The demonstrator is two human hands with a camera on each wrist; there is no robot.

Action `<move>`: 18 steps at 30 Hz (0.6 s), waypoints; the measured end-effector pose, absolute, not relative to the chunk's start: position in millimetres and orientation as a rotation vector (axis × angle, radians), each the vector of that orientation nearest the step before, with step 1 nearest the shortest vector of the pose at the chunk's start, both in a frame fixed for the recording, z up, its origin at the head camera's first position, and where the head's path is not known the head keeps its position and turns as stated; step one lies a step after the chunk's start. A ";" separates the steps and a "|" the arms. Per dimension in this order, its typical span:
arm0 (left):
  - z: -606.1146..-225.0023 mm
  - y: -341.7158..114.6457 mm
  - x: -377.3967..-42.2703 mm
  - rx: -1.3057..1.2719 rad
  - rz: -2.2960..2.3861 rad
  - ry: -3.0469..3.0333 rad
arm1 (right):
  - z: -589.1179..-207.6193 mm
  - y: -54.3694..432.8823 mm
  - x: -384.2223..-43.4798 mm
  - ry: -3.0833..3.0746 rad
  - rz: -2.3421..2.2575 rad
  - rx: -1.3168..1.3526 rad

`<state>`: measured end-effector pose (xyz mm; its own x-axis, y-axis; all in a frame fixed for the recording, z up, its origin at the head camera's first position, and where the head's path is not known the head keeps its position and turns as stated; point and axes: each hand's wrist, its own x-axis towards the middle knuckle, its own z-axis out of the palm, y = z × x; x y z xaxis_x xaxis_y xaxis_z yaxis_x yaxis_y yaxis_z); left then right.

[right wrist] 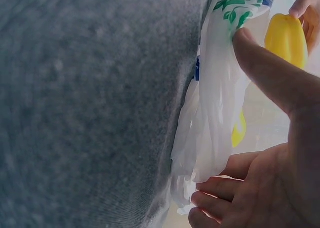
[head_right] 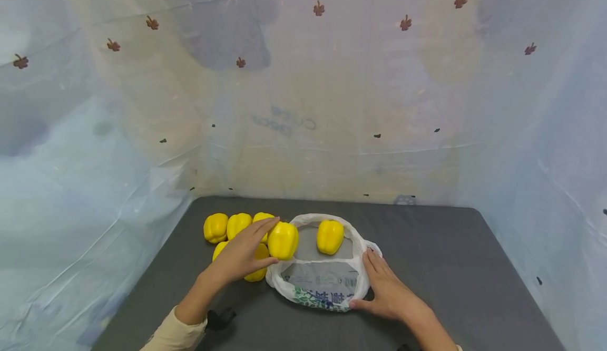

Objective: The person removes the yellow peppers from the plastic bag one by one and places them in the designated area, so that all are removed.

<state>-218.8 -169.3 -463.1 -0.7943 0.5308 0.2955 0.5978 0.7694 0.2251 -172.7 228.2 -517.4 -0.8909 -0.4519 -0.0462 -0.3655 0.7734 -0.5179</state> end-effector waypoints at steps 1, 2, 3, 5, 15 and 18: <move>-462.5 -171.3 -217.9 -0.887 -0.460 -2.741 | -517.4 228.1 -172.6 2.799 -0.763 -0.651; -461.9 -173.3 -217.1 -0.886 -0.461 -2.732 | -517.4 228.1 -172.6 2.798 -0.761 -0.652; -461.5 -175.3 -216.4 -0.883 -0.463 -2.726 | -517.4 228.1 -172.6 2.797 -0.760 -0.651; -460.3 -179.5 -215.3 -0.880 -0.480 -2.717 | -517.5 228.1 -172.6 2.798 -0.758 -0.649; -453.5 -199.7 -210.4 -0.791 -0.502 -2.809 | -518.0 227.4 -173.5 2.795 -0.755 -0.637; -450.6 -205.6 -207.8 -0.773 -0.504 -2.818 | -517.9 227.6 -173.9 2.794 -0.758 -0.644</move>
